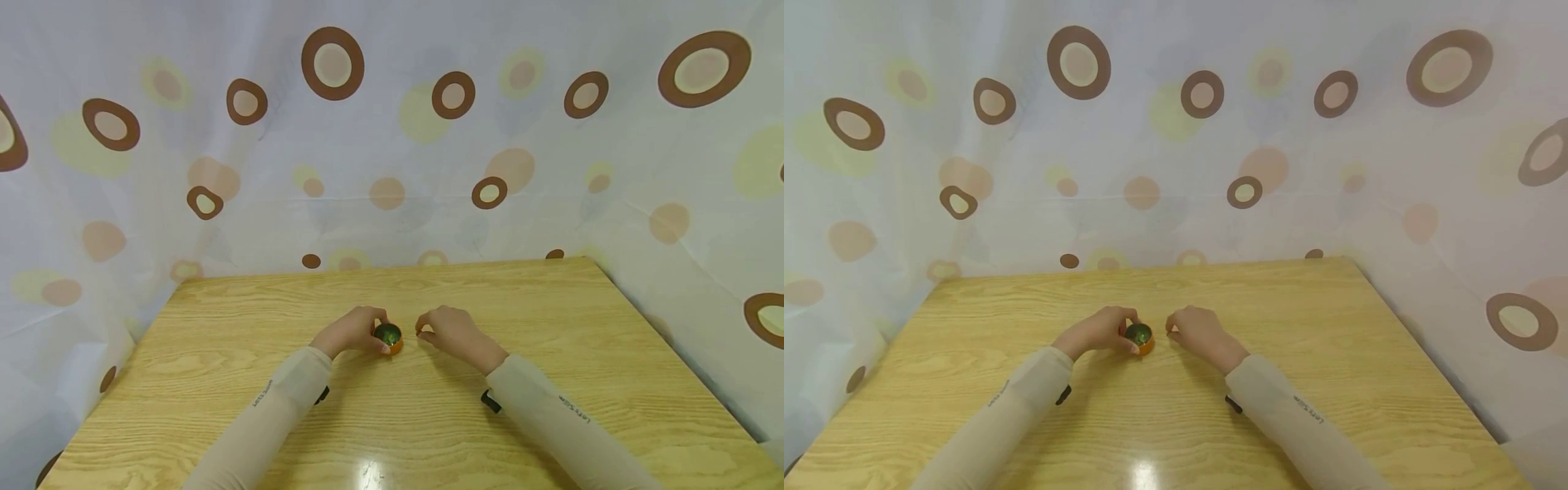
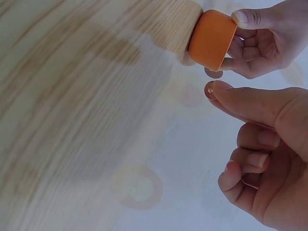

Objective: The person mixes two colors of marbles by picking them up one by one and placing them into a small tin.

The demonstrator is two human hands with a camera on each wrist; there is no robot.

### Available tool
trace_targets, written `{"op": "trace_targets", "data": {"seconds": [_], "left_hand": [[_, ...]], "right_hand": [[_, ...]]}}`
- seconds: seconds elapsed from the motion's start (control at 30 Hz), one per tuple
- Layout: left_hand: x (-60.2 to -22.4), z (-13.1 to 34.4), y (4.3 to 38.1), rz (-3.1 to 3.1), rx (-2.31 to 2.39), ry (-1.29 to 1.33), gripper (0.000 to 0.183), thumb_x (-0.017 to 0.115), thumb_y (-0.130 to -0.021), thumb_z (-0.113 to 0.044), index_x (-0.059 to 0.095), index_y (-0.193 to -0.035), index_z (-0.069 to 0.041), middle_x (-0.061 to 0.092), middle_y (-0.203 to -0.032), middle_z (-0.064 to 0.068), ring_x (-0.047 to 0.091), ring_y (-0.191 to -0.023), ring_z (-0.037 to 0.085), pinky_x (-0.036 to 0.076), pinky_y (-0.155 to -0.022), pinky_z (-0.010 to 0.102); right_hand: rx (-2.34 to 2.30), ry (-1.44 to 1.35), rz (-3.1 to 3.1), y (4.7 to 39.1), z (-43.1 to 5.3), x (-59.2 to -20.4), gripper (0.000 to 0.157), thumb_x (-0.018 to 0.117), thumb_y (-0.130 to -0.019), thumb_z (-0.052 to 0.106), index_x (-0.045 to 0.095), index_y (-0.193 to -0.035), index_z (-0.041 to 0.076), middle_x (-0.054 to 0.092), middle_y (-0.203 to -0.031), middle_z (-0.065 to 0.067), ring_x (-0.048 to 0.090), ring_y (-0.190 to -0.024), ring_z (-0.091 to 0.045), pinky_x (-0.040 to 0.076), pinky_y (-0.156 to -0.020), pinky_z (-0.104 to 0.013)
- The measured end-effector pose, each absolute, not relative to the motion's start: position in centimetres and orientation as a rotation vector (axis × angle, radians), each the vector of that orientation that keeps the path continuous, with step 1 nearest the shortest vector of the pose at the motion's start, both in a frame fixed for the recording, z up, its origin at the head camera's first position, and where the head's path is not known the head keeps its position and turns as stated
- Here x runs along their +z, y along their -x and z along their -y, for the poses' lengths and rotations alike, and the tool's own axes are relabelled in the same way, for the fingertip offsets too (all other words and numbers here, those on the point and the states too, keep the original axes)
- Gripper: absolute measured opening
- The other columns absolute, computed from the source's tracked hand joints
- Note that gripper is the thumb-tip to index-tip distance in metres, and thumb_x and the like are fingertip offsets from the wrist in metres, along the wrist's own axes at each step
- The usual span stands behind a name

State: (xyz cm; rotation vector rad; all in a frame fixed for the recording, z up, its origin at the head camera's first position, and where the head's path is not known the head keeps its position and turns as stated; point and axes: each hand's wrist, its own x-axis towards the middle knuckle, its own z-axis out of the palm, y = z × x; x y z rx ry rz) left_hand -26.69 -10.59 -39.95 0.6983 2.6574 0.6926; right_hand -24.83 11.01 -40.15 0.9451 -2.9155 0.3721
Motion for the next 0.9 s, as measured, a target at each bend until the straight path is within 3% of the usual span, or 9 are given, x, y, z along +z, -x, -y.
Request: {"op": "trace_targets", "data": {"seconds": [0.53, 0.9], "left_hand": [[-40.0, 10.6, 26.6, -2.652, 0.707, -0.698, 0.037, 0.079, -0.081, -0.018, 0.061, -0.111, -0.005, 0.06, -0.086, 0.005, 0.054, -0.072, 0.017, 0.046, -0.067, 0.03], [-40.0, 10.6, 26.6, -2.651, 0.704, -0.709, 0.034, 0.079, -0.081, -0.017, 0.062, -0.107, -0.006, 0.061, -0.088, 0.007, 0.053, -0.072, 0.017, 0.045, -0.067, 0.03]], "right_hand": [[0.436, -0.952, 2.855, 24.8, -10.0, -39.9, 0.013, 0.071, -0.088, 0.016, 0.075, -0.099, 0.011, 0.072, -0.094, -0.005, 0.063, -0.066, -0.015, 0.048, -0.053, -0.027], [0.483, -0.959, 2.861, 24.8, -9.0, -39.9, 0.015, 0.07, -0.089, 0.015, 0.074, -0.102, 0.01, 0.072, -0.096, -0.008, 0.066, -0.074, -0.019, 0.051, -0.059, -0.031]]}}
